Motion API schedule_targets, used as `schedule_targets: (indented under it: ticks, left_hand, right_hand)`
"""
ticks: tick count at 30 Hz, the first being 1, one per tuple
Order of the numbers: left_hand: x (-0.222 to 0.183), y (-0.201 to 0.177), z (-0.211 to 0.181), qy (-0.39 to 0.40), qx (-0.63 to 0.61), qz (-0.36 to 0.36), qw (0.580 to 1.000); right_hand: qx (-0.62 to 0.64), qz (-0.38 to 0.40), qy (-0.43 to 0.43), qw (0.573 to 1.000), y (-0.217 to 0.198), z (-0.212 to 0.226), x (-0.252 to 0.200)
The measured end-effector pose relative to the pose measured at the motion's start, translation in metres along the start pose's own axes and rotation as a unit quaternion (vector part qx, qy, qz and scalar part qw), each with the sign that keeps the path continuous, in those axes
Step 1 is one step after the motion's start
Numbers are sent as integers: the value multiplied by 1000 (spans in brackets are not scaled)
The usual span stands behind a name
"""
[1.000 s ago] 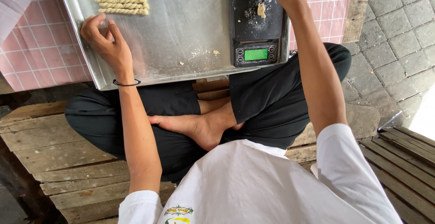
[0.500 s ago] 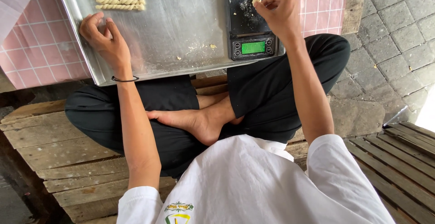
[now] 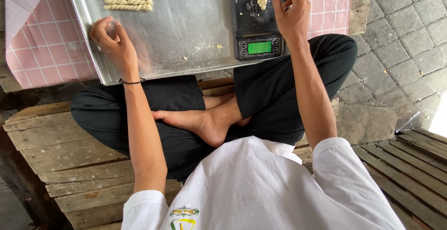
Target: A person sits on a wooden platform, rolling pieces of dough into long strands and then twisting them to create braided shapes, which are placed on a metal tray.
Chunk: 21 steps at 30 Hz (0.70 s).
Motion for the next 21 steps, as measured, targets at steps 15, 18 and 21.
schedule_targets:
  ticks: [15, 18, 21]
  left_hand:
    - [1, 1, 0, -17, -5, 6, 1000]
    - [1, 2, -1, -9, 2, 9, 1000]
    - [0, 3, 5, -20, -2, 10, 1000]
  right_hand:
    - [-4, -14, -14, 1000, 0, 5, 5]
    - [-4, -11, -14, 1000, 2, 3, 5]
    - [0, -7, -15, 1000, 2, 3, 6]
Point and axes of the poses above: each hand's wrist, its own x-axis towards the middle knuckle, its own y-axis out of the palm, z = x × y, the point moved 8 cm from there along x, towards the middle knuckle, and after that the axes turned 2 degrees about y, right-handed, at the moved point
